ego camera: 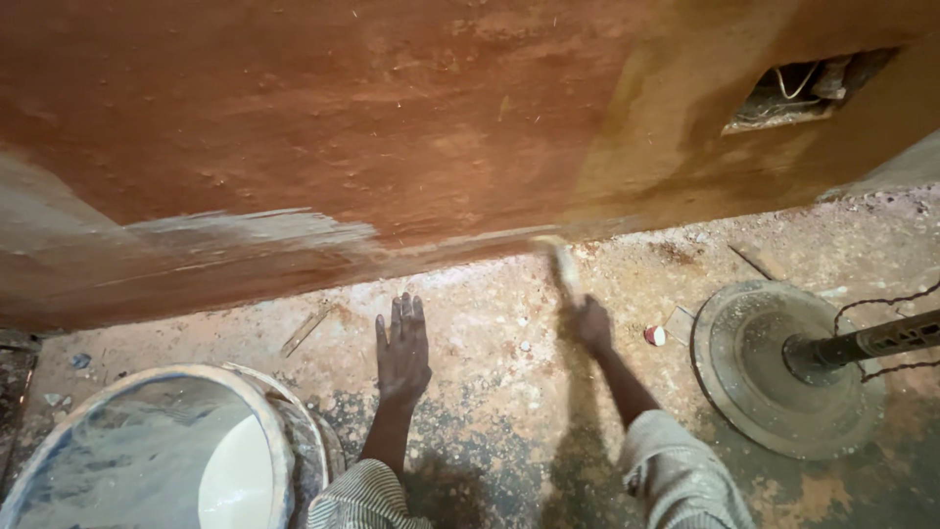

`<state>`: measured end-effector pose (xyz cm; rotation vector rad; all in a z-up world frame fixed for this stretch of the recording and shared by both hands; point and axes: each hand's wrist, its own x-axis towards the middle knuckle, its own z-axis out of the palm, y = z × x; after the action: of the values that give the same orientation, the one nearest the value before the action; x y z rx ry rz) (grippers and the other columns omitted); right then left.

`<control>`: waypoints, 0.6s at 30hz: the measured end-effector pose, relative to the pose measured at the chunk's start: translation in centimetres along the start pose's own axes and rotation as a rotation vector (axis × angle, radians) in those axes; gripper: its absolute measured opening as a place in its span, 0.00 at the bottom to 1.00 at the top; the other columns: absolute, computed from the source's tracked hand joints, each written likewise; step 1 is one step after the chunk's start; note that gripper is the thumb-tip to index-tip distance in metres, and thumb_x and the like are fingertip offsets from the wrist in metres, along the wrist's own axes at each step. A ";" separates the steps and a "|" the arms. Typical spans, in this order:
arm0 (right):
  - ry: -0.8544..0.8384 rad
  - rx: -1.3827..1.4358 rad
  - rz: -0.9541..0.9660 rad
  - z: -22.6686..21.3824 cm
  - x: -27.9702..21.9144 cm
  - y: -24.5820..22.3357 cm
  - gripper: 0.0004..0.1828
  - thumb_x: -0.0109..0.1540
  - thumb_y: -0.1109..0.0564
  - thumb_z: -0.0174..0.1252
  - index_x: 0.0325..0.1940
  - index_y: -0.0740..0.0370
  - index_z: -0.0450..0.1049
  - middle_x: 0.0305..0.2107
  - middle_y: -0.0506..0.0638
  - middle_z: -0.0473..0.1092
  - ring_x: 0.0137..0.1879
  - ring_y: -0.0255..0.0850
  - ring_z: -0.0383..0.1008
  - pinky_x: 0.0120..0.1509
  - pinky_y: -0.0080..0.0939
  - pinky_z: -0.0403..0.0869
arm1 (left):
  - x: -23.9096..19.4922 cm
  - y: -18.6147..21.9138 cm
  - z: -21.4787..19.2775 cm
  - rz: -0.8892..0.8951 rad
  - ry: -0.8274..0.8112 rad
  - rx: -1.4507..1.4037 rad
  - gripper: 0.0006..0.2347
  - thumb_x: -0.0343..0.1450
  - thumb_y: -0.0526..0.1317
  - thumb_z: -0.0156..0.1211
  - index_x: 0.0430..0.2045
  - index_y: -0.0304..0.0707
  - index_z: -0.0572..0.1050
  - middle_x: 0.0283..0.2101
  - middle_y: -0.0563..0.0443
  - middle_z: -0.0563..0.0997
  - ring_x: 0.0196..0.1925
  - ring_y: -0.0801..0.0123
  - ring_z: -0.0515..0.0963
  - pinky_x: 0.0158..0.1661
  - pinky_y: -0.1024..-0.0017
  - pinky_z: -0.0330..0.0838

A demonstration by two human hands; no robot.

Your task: The person repeatedly dips a paintbrush into a bucket of white paint and applies it to the lower section of a brown wall. The person works along the baseboard area, extending the painted strip horizontally across the wall.

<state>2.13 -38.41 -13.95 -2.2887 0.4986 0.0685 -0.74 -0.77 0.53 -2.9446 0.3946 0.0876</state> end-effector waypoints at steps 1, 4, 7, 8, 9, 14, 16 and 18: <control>0.159 -0.185 0.059 -1.8 0.4 1.2 0.27 0.64 0.41 0.61 0.50 0.70 0.73 0.37 0.72 0.76 0.47 0.66 0.78 0.51 0.63 0.75 | -0.1 0.1 -0.1 -0.005 -0.016 0.003 0.40 0.63 0.32 0.55 0.73 0.30 0.44 0.78 0.38 0.45 0.80 0.52 0.41 0.72 0.48 0.38; 0.418 -0.146 0.107 -5.9 1.1 3.7 0.26 0.64 0.43 0.58 0.43 0.74 0.73 0.37 0.75 0.73 0.47 0.72 0.74 0.54 0.66 0.71 | 0.2 -0.1 -0.4 -0.020 -0.058 -0.015 0.40 0.63 0.32 0.56 0.73 0.31 0.44 0.78 0.39 0.44 0.80 0.53 0.41 0.73 0.50 0.38; 0.562 -0.132 0.121 -7.5 0.6 4.7 0.26 0.68 0.43 0.58 0.39 0.74 0.73 0.36 0.74 0.74 0.45 0.70 0.75 0.52 0.65 0.72 | 0.6 0.1 -0.8 -0.026 -0.079 -0.075 0.40 0.63 0.33 0.57 0.73 0.31 0.44 0.78 0.40 0.44 0.80 0.53 0.42 0.73 0.51 0.39; 0.624 -0.137 0.082 -7.3 0.5 4.4 0.26 0.70 0.44 0.58 0.38 0.74 0.73 0.36 0.74 0.74 0.43 0.69 0.75 0.50 0.65 0.72 | 0.5 0.2 -1.0 -0.027 -0.082 -0.100 0.40 0.63 0.33 0.57 0.73 0.31 0.44 0.78 0.40 0.44 0.80 0.53 0.42 0.73 0.51 0.39; 0.545 0.009 0.160 -6.5 0.4 3.9 0.25 0.69 0.44 0.58 0.40 0.74 0.72 0.34 0.72 0.74 0.40 0.65 0.76 0.46 0.63 0.73 | 0.4 0.4 -1.1 -0.022 -0.035 -0.080 0.40 0.63 0.33 0.57 0.73 0.31 0.45 0.78 0.39 0.45 0.80 0.53 0.44 0.73 0.50 0.40; 0.325 0.238 -0.015 3.5 -0.3 -2.8 0.28 0.63 0.46 0.64 0.52 0.74 0.66 0.28 0.63 0.74 0.23 0.50 0.77 0.27 0.51 0.74 | -0.2 0.2 -1.6 0.000 0.109 -0.028 0.39 0.64 0.35 0.58 0.73 0.30 0.47 0.77 0.37 0.48 0.79 0.51 0.47 0.73 0.49 0.42; 0.161 0.120 -0.058 8.8 -2.4 -6.3 0.29 0.64 0.43 0.62 0.54 0.73 0.69 0.32 0.66 0.74 0.36 0.60 0.77 0.40 0.60 0.75 | -0.6 -0.3 -1.6 -0.004 0.060 -0.008 0.40 0.64 0.36 0.58 0.73 0.30 0.46 0.77 0.37 0.47 0.79 0.50 0.46 0.72 0.48 0.42; -0.066 0.064 -0.146 12.6 -4.9 -9.2 0.27 0.63 0.43 0.61 0.52 0.71 0.71 0.32 0.67 0.75 0.37 0.61 0.77 0.42 0.60 0.75 | -1.1 -1.1 -1.6 -0.013 0.035 0.015 0.40 0.64 0.36 0.58 0.73 0.30 0.46 0.77 0.36 0.46 0.79 0.50 0.45 0.71 0.48 0.41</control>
<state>2.39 -22.13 -15.38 -2.2451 0.2950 0.0548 -1.42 0.31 2.36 -2.9371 0.3795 0.0309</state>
